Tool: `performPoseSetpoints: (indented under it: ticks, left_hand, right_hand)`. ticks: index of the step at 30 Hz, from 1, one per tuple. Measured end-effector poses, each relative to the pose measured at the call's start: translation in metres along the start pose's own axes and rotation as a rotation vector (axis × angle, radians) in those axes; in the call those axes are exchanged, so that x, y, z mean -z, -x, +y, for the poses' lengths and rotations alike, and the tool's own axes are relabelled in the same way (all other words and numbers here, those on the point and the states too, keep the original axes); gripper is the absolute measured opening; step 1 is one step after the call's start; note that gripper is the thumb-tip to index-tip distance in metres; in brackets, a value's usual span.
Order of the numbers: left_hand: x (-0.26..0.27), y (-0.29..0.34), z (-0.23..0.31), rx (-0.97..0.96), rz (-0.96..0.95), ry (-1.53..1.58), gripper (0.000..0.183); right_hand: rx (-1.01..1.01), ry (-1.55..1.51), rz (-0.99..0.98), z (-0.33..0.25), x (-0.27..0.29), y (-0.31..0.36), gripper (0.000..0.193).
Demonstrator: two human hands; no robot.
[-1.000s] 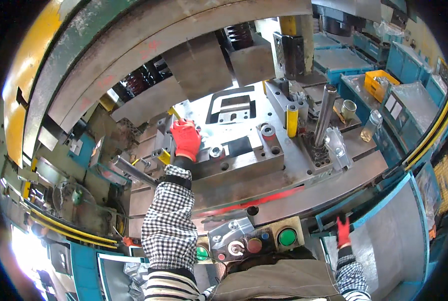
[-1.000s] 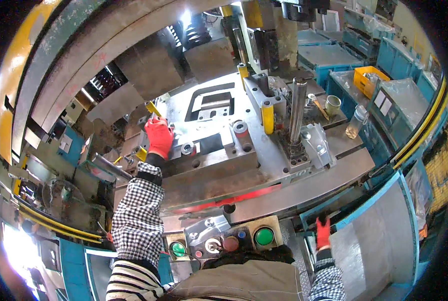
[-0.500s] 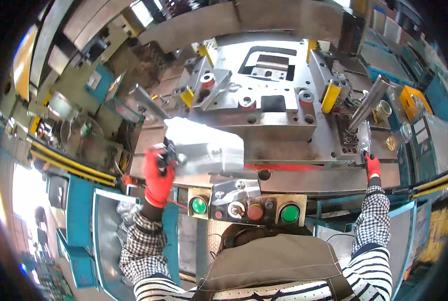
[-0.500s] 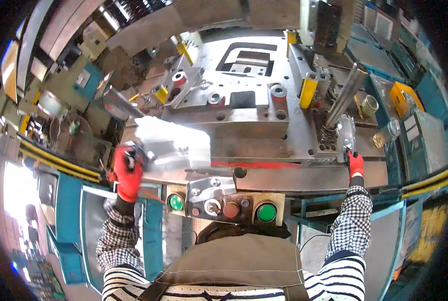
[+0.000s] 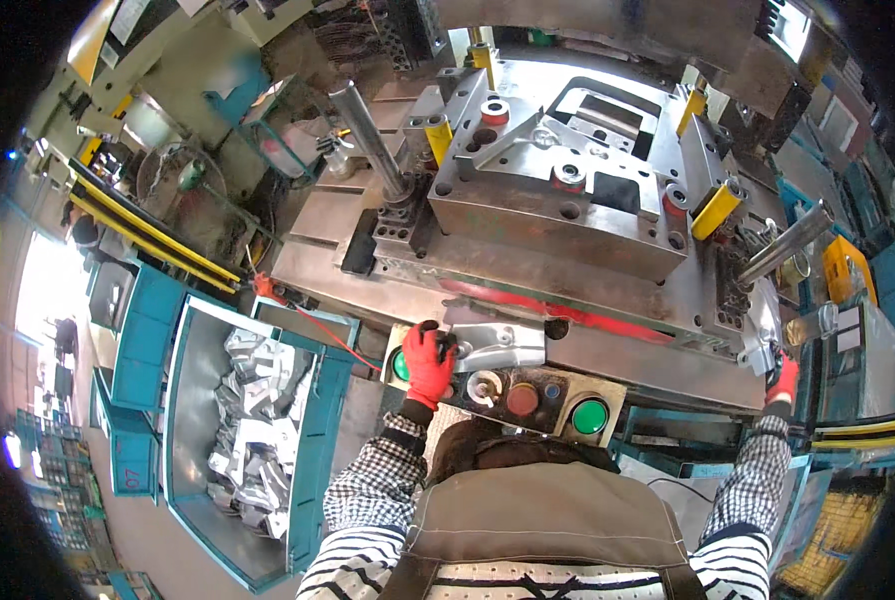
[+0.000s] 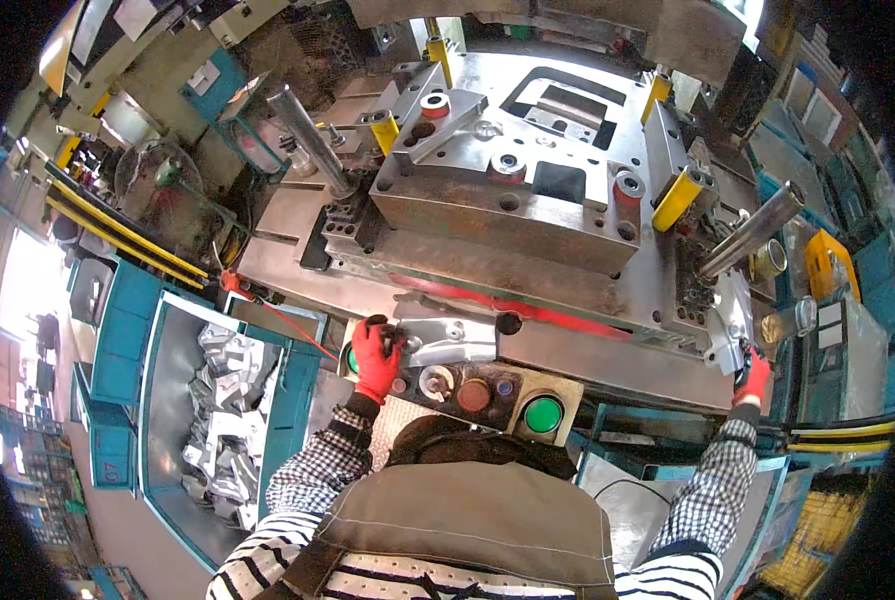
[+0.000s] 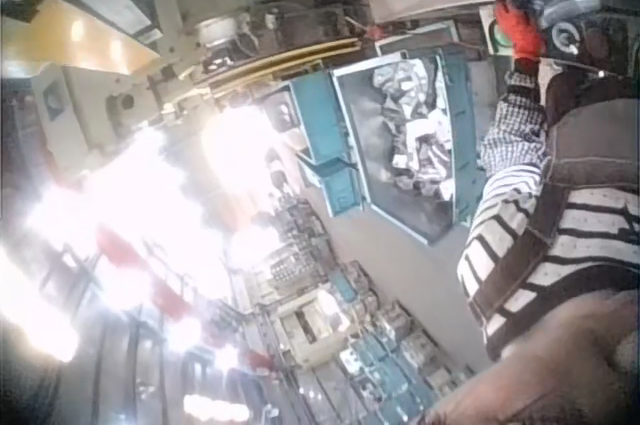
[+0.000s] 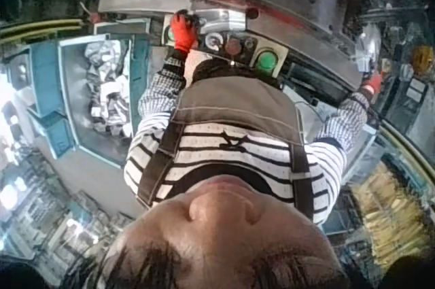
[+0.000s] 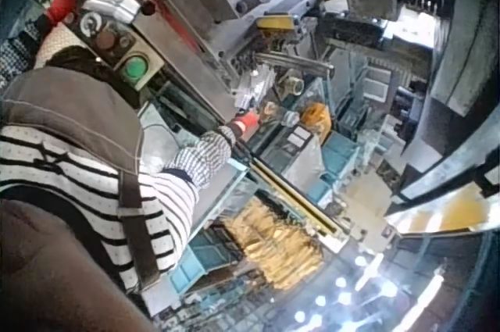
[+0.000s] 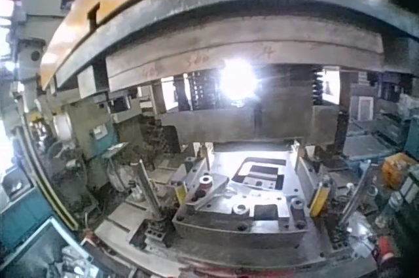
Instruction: Operating a large metal press machine to stamp metal components, then depositing them into a storage bin.
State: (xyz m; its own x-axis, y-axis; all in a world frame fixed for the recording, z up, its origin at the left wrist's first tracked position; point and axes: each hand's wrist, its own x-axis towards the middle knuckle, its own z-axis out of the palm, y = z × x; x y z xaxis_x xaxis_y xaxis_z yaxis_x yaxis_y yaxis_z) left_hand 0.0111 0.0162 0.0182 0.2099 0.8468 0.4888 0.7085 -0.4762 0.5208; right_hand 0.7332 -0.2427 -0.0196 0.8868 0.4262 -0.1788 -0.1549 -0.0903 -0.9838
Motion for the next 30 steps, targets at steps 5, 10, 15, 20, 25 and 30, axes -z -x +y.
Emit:
performPoseSetpoints:
  ticks: [5, 10, 15, 20, 25, 30]
  left_hand:
    - [-0.002, 0.012, -0.024, 0.118, -0.008, -0.155, 0.059]
    - [-0.006, 0.009, -0.036, 0.108, -0.364, 0.111, 0.049]
    - [-0.009, 0.012, -0.035, 0.137, -0.346, 0.087, 0.045]
    - [-0.003, 0.006, -0.034, 0.159, -0.372, 0.176, 0.048]
    - [0.030, 0.012, -0.043, 0.134, -0.131, 0.298, 0.051]
    - [0.082, 0.048, -0.057, 0.377, 0.042, 0.374, 0.044]
  right_hand:
    - [-0.015, -0.266, -0.053, 0.013, 0.061, 0.125, 0.042]
    - [0.722, 1.302, -0.078, -0.050, 0.053, 0.242, 0.028]
    - [0.272, 0.170, -0.339, -0.138, -0.094, 0.292, 0.040]
    - [0.300, -0.063, -0.687, -0.206, -0.267, 0.255, 0.035]
    - [0.269, 0.106, -0.998, -0.265, -0.376, 0.171, 0.029]
    - [1.164, 1.043, -1.163, -0.272, -0.437, 0.092, 0.030]
